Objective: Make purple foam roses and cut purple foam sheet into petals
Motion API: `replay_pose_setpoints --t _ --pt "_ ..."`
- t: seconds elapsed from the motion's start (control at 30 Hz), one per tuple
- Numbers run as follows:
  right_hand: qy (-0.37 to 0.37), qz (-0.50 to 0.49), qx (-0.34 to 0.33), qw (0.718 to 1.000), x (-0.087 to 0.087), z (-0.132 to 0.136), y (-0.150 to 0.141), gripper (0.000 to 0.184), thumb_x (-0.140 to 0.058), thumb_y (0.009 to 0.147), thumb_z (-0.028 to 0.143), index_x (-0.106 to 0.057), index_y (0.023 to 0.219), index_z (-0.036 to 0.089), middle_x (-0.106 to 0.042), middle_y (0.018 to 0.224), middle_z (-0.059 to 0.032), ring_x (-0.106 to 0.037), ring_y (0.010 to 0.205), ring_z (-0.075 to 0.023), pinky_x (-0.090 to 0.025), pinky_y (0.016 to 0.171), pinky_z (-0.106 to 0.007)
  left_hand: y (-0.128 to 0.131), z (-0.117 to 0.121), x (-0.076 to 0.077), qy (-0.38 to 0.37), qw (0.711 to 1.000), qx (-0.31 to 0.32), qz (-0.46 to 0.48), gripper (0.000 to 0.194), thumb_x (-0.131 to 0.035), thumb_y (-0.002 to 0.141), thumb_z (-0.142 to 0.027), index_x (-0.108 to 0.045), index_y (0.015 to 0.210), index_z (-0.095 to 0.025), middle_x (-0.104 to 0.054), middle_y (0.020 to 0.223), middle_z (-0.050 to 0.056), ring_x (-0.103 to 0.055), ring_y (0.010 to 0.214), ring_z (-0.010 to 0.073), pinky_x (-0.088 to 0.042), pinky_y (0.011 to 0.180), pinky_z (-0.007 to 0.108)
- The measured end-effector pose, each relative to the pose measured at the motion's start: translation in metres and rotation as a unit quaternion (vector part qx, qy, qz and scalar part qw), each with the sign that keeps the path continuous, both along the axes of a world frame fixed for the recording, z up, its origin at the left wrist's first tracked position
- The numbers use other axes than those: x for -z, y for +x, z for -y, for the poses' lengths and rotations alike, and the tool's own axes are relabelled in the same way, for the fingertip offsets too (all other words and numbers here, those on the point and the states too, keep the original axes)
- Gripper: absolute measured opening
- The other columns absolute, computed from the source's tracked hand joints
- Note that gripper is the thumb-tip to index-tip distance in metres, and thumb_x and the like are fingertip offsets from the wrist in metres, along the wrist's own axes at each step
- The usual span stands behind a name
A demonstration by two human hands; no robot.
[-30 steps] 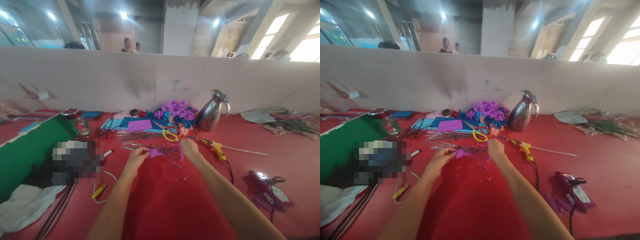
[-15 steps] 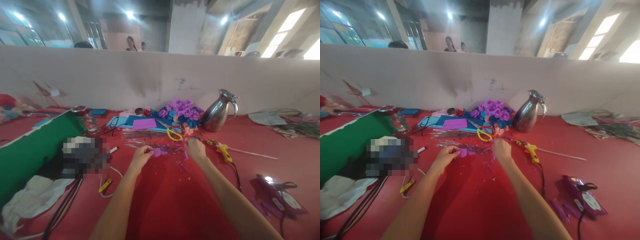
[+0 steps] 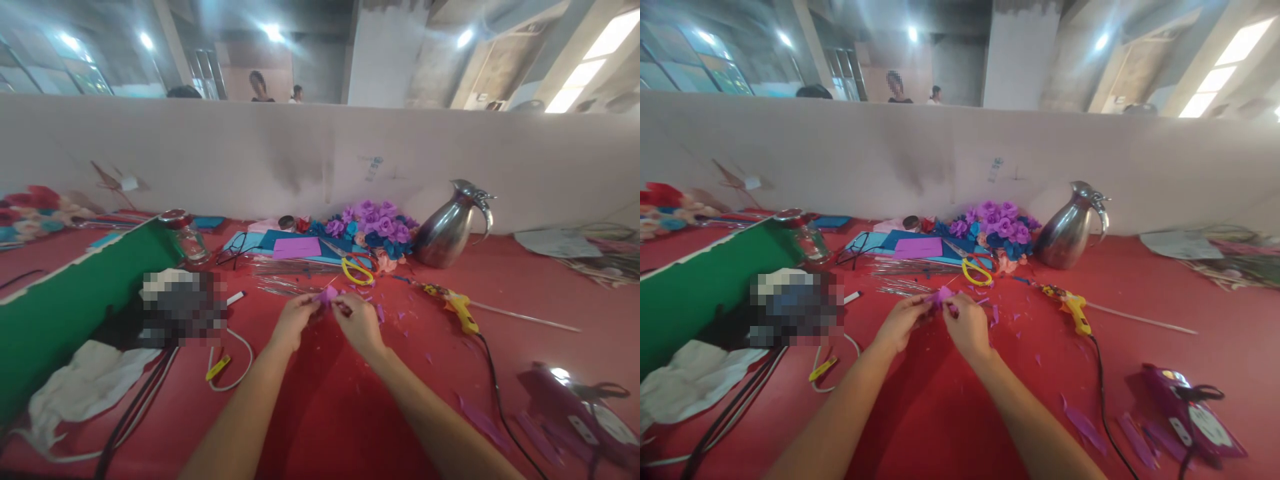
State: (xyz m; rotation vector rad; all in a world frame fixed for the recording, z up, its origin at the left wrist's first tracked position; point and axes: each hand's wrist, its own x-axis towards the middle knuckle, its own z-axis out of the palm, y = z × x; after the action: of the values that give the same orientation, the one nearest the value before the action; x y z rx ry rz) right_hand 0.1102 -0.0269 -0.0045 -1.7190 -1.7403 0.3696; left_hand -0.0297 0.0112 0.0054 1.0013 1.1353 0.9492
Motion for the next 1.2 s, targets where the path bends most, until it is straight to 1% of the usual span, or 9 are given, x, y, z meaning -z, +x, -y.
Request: replay_pose_setpoints --t 0.13,0.23,0.33,0.5,0.67,0.8,0.97,1.13,1.2 --pt "0.010 0.014 -0.031 0.999 0.001 0.008 -0.008 0.025 -0.048 0.082 0.017 -0.068 0.095 0.024 -0.067 0.103 -0.0026 -0.063 0.085 -0.0163 -0.047 0.075 -0.022 0.004 0.003 0.001 -0.028 0.996 0.046 0.076 0.029 -0.078 0.055 -0.037 -0.069 0.071 -0.015 -0.065 0.064 0.001 -0.057 0.057 0.0108 -0.045 0.061 0.024" --pt "-0.006 0.031 -0.060 0.998 0.001 0.009 -0.007 0.029 -0.045 0.084 0.016 -0.066 0.101 0.025 -0.067 0.105 -0.0015 -0.062 0.091 -0.0144 -0.047 0.079 -0.020 0.003 0.000 0.007 -0.036 0.998 0.006 0.059 0.026 -0.080 0.051 -0.031 -0.067 0.068 -0.015 -0.064 0.060 0.001 -0.056 0.055 0.0112 -0.044 0.058 0.024" --pt "-0.039 0.054 -0.040 0.997 0.001 0.005 0.000 0.029 -0.044 0.085 0.019 -0.062 0.107 0.024 -0.069 0.102 -0.0016 -0.063 0.086 -0.0139 -0.047 0.077 -0.021 -0.001 -0.007 0.011 -0.042 0.997 -0.039 0.059 0.023 -0.079 0.051 -0.025 -0.066 0.067 -0.014 -0.065 0.062 0.002 -0.059 0.057 0.0121 -0.045 0.061 0.025" --pt "-0.083 0.114 -0.001 0.990 -0.001 -0.004 0.008 0.020 -0.057 0.076 0.023 -0.068 0.093 0.022 -0.068 0.104 -0.0074 -0.060 0.099 -0.0243 -0.045 0.078 -0.030 -0.010 -0.015 0.014 -0.008 0.990 -0.125 0.057 0.023 -0.075 0.054 -0.025 -0.064 0.073 -0.016 -0.063 0.064 -0.002 -0.056 0.058 0.0092 -0.041 0.058 0.022" --pt "-0.096 0.104 0.027 0.990 0.001 -0.015 0.008 0.017 -0.052 0.077 0.017 -0.068 0.080 0.020 -0.069 0.098 -0.0096 -0.061 0.095 -0.0229 -0.043 0.075 -0.029 -0.018 -0.020 0.017 0.012 0.985 -0.165 0.055 0.029 -0.076 0.052 -0.027 -0.065 0.076 -0.016 -0.059 0.061 -0.004 -0.049 0.053 0.0067 -0.032 0.051 0.020" --pt "-0.090 0.021 0.039 0.995 -0.003 -0.029 0.018 0.016 -0.053 0.075 0.024 -0.067 0.081 0.020 -0.070 0.084 -0.0037 -0.063 0.079 -0.0179 -0.043 0.066 -0.025 -0.019 -0.021 0.017 0.017 0.988 -0.137 0.072 0.030 -0.077 0.050 -0.028 -0.066 0.074 -0.015 -0.057 0.058 -0.004 -0.046 0.051 0.0064 -0.029 0.049 0.021" --pt "-0.108 -0.076 -0.003 0.991 -0.012 -0.037 0.025 0.033 -0.039 0.083 0.031 -0.066 0.088 0.013 -0.068 0.069 -0.0034 -0.060 0.060 -0.0121 -0.040 0.050 -0.020 -0.014 -0.014 0.011 0.024 0.994 -0.051 0.090 0.028 -0.079 0.050 -0.027 -0.070 0.074 -0.015 -0.063 0.063 0.000 -0.051 0.057 0.0099 -0.036 0.055 0.022" --pt "-0.133 -0.080 -0.077 0.985 -0.013 -0.025 0.017 0.039 -0.035 0.085 0.033 -0.068 0.088 0.012 -0.068 0.071 -0.0042 -0.059 0.057 -0.0106 -0.039 0.046 -0.018 -0.009 -0.006 0.008 0.069 0.990 0.082 0.091 0.022 -0.078 0.054 -0.027 -0.070 0.071 -0.015 -0.070 0.079 0.005 -0.061 0.077 0.0179 -0.043 0.075 0.029" --pt "-0.137 -0.050 -0.088 0.985 -0.011 -0.022 0.016 0.037 -0.035 0.085 0.030 -0.068 0.090 0.013 -0.069 0.074 -0.0047 -0.061 0.062 -0.0114 -0.041 0.049 -0.019 -0.011 -0.008 0.009 0.063 0.993 0.055 0.079 0.023 -0.077 0.055 -0.028 -0.069 0.072 -0.014 -0.069 0.075 0.005 -0.061 0.070 0.0173 -0.045 0.070 0.030"
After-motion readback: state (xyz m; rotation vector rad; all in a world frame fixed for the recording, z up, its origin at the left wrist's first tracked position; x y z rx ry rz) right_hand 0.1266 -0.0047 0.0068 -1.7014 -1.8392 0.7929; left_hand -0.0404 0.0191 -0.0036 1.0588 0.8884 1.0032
